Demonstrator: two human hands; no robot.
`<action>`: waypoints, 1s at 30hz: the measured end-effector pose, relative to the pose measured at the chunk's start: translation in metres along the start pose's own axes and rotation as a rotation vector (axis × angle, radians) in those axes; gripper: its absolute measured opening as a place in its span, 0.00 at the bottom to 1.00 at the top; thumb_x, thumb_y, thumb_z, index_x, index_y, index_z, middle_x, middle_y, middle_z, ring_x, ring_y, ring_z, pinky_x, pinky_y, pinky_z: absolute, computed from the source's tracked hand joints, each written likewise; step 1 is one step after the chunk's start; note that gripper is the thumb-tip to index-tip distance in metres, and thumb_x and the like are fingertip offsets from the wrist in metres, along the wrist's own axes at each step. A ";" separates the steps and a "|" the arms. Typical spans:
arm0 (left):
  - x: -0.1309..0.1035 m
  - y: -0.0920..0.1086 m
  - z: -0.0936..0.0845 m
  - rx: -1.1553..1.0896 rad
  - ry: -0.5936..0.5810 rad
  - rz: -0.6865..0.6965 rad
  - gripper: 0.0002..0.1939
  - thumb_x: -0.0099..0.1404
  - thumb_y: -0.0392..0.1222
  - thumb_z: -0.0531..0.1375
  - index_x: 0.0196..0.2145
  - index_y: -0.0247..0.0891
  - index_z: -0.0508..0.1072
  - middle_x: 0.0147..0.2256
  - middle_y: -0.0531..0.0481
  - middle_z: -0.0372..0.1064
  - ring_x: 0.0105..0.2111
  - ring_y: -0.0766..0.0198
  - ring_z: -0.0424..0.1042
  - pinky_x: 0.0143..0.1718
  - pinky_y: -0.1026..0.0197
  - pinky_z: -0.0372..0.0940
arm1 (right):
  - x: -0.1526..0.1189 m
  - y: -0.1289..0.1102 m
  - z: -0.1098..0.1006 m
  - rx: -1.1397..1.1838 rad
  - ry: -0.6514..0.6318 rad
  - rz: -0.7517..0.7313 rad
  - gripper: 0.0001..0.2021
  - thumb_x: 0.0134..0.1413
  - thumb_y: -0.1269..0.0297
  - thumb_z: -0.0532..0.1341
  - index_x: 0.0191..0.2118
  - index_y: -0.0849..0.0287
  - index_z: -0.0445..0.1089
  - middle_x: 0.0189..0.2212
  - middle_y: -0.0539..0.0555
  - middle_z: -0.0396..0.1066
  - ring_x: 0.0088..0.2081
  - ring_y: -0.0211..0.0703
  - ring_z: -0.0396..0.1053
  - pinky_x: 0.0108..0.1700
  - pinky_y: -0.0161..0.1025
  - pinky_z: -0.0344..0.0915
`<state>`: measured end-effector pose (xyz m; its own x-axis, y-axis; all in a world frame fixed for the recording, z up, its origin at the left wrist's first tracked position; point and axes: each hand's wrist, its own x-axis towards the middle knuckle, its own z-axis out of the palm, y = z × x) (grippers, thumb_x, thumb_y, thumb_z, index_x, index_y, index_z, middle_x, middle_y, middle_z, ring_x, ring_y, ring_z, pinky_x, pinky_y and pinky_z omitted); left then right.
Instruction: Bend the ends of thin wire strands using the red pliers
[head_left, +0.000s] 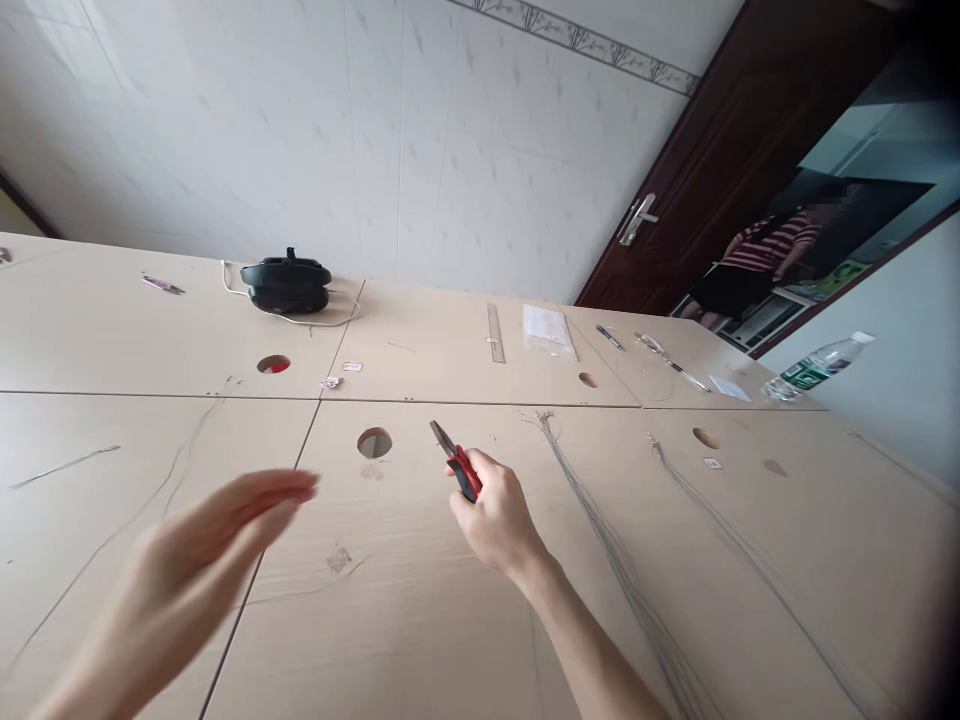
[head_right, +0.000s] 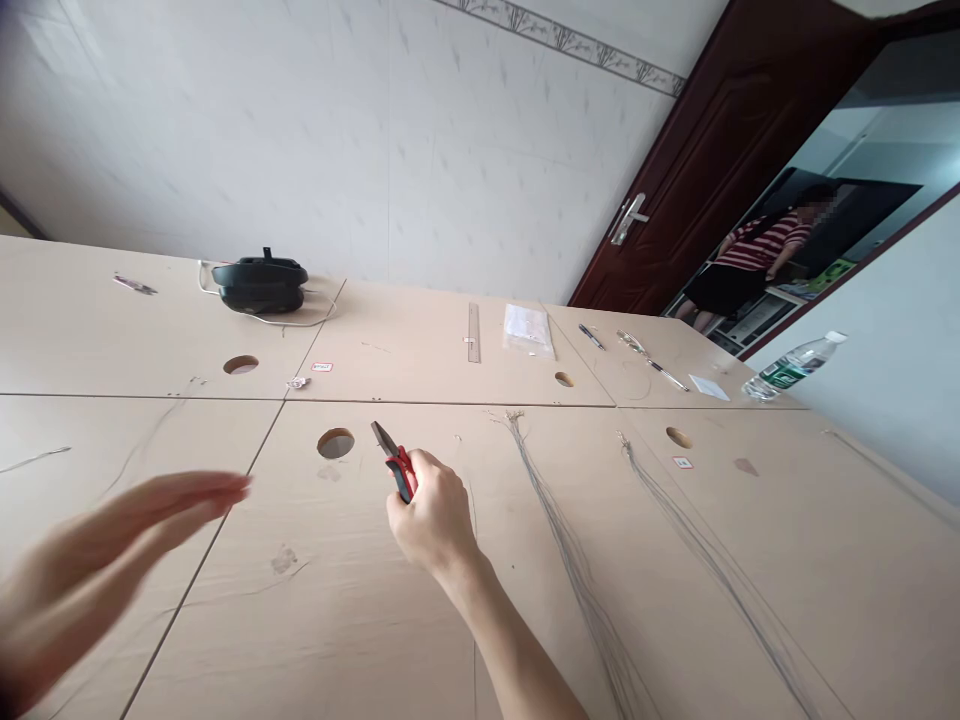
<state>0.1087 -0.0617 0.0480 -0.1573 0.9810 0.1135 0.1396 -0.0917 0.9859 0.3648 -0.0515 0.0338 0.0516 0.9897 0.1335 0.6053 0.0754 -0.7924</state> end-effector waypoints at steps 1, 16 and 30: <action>0.007 0.001 0.018 0.062 -0.088 -0.009 0.18 0.50 0.50 0.70 0.40 0.45 0.81 0.43 0.45 0.79 0.45 0.46 0.77 0.46 0.54 0.74 | -0.002 0.001 0.000 -0.010 0.000 0.000 0.10 0.41 0.75 0.55 0.32 0.57 0.67 0.21 0.45 0.60 0.22 0.36 0.54 0.26 0.34 0.52; -0.029 -0.032 0.106 0.075 -0.038 0.142 0.16 0.59 0.31 0.54 0.45 0.44 0.68 0.36 0.50 0.69 0.38 0.59 0.68 0.39 0.57 0.66 | -0.023 0.019 0.006 -0.042 -0.022 0.019 0.09 0.42 0.76 0.55 0.30 0.56 0.66 0.21 0.45 0.61 0.23 0.38 0.57 0.28 0.34 0.54; -0.045 -0.028 0.108 -0.152 -0.037 0.058 0.05 0.65 0.41 0.61 0.39 0.42 0.68 0.37 0.51 0.69 0.38 0.64 0.69 0.43 0.59 0.65 | -0.028 0.011 0.005 -0.027 -0.065 -0.001 0.10 0.42 0.75 0.55 0.32 0.56 0.66 0.21 0.45 0.58 0.22 0.37 0.54 0.27 0.34 0.51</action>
<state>0.2171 -0.0846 0.0016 -0.1165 0.9787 0.1688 -0.0026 -0.1702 0.9854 0.3660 -0.0778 0.0185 -0.0004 0.9955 0.0949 0.6269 0.0742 -0.7756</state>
